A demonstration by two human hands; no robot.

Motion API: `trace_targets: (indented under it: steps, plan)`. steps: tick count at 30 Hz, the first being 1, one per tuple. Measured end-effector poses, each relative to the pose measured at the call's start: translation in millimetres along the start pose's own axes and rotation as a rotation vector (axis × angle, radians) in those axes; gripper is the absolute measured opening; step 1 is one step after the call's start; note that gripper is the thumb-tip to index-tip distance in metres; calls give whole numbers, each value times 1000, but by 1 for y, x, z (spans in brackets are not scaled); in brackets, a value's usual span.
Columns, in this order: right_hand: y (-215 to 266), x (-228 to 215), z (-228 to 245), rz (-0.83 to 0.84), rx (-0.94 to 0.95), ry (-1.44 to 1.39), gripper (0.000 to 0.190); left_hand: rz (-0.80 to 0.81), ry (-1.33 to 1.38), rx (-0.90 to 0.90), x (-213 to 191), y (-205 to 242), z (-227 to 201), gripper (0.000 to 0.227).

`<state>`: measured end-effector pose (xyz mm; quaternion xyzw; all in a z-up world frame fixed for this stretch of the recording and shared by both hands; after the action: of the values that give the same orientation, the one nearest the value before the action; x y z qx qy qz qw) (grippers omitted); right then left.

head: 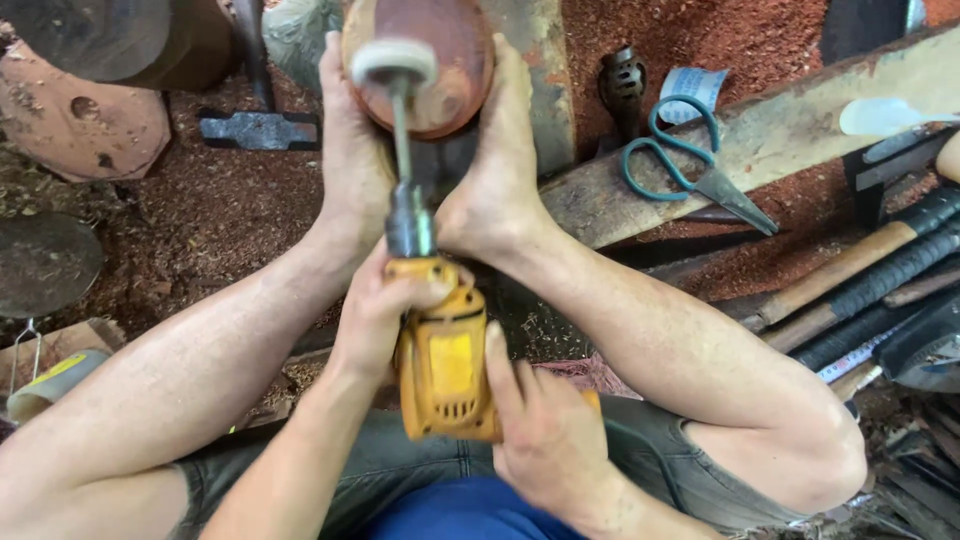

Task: The person sits on the workshop floor and uses a cordless drill fitted with a buffing wheel to polish the inside and outside of carved wooden pots, holding each pot against the spinning pad and turning it to cover different surfaces, then sets the finished pot aside.

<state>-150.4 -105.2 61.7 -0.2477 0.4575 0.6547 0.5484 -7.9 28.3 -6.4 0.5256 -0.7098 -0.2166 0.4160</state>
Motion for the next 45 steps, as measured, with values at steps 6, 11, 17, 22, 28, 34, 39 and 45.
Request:
trace_targets:
  steps: [6, 11, 17, 22, 28, 34, 39, 45]
  plan:
    - [35, 12, -14, -83, -26, -29, 109, 93, -21, -11, 19, 3, 27, 51]
    - [10, 0, -22, -130, 11, -62, 107, 101, 35, 46, 28, -18, 16, 66]
    - [17, 3, -15, -9, -29, -28, 107, 1, 17, -5, 9, 4, 24, 55]
    - [25, 4, -29, -19, 2, -50, 108, 70, 63, 9, 35, -9, 28, 53]
    - [-4, -5, -20, -81, 52, -28, 104, 47, 46, 79, 19, -17, 9, 51]
    - [24, 0, -17, -29, -102, -8, 108, -18, 127, -27, 17, 3, 36, 44]
    - [24, 1, -36, 4, 141, 9, 112, 120, 84, 92, 36, -20, 45, 40]
    - [27, 4, -19, 5, -9, 33, 103, 13, 31, -28, 21, 15, 18, 50]
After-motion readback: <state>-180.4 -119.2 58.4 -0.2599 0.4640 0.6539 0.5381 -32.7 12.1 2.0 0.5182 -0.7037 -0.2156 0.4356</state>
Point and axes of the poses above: each hand's wrist, its own y-axis away from the middle knuckle, its own x-axis out of the palm, z = x × y, the point moved 2 cm from there along -y, towards the middle knuckle, and after that the axes turned 6 degrees about -z, right-handed, at the moved point
